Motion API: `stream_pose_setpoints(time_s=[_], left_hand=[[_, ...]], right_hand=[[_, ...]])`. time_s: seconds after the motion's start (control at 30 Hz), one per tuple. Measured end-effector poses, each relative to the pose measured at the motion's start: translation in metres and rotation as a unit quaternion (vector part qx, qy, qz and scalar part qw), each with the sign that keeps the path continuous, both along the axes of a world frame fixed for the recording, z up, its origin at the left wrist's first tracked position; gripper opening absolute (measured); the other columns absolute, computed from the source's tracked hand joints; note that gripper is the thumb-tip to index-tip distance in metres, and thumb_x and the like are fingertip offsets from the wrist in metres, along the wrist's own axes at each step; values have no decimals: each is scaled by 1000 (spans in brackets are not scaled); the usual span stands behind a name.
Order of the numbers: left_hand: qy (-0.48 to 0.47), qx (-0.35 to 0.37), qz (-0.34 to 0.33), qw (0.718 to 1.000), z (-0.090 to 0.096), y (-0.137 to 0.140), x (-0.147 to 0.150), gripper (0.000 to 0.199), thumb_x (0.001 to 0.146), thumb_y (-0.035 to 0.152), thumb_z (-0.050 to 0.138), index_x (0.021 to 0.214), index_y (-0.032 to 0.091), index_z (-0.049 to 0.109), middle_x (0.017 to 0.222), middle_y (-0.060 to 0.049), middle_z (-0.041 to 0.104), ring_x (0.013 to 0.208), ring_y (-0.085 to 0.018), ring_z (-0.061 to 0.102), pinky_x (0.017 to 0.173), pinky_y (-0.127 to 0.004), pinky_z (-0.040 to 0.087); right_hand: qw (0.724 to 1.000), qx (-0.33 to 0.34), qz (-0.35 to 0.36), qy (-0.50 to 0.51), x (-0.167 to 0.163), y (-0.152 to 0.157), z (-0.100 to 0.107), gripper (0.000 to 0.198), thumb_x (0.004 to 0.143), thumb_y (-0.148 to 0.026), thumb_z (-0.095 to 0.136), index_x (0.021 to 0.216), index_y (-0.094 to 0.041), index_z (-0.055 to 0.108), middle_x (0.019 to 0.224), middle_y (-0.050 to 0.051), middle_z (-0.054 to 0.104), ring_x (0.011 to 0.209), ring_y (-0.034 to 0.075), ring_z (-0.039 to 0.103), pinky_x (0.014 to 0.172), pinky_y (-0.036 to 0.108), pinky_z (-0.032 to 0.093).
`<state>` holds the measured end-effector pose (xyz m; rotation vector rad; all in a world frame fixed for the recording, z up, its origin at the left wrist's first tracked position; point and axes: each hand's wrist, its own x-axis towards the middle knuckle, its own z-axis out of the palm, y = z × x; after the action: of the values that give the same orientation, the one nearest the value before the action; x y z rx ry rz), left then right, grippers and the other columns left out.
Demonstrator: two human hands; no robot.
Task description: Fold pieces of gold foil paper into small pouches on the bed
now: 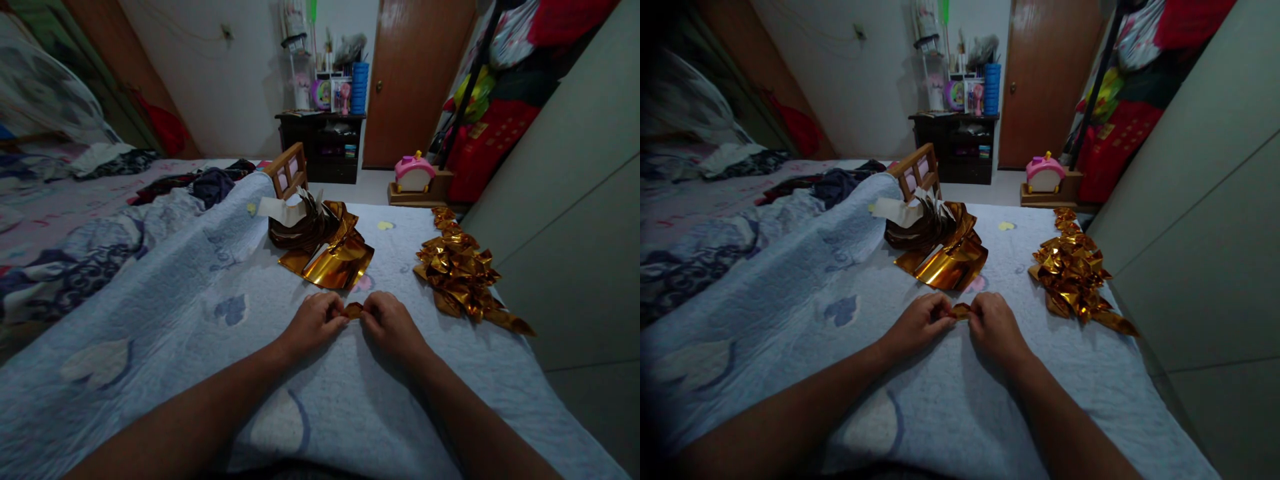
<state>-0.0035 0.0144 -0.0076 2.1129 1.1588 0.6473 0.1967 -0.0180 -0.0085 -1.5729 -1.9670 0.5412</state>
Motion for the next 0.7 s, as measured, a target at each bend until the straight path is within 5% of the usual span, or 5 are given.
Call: stream_pose_setpoints(time_s=[0.1, 0.27, 0.43, 0.7], left_hand=[[-36, -7, -35, 999, 2, 0, -2, 10, 87, 22, 65, 94, 18, 71, 82, -1, 66, 78, -18, 59, 74, -30, 43], [-93, -38, -54, 993, 3, 1, -6, 16, 89, 25, 62, 82, 17, 73, 76, -2, 64, 76, -16, 59, 71, -28, 44], [-141, -70, -39, 987, 1, 1, -8, 17, 86, 28, 65, 77, 15, 71, 72, -1, 61, 68, -14, 55, 64, -26, 42], [-163, -68, -43, 983, 2, -2, -7, 22, 86, 32, 66, 73, 15, 69, 69, 0, 57, 67, -13, 53, 63, -25, 40]], right_hand=[[998, -13, 5, 55, 3, 0, 5, 10, 81, -12, 57, 75, -20, 56, 77, 3, 63, 76, 18, 55, 71, 29, 40], [983, -58, 11, 176, 4, 0, 9, 4, 82, -17, 56, 83, -21, 57, 74, -1, 60, 67, 15, 54, 64, 27, 42], [958, -103, 47, 263, 0, -1, 9, 25, 84, -22, 56, 109, -20, 55, 80, -1, 59, 70, 15, 57, 64, 26, 46], [968, -158, 79, 181, -3, -3, 13, 17, 86, -32, 58, 77, -18, 60, 65, -4, 48, 61, 13, 44, 56, 25, 33]])
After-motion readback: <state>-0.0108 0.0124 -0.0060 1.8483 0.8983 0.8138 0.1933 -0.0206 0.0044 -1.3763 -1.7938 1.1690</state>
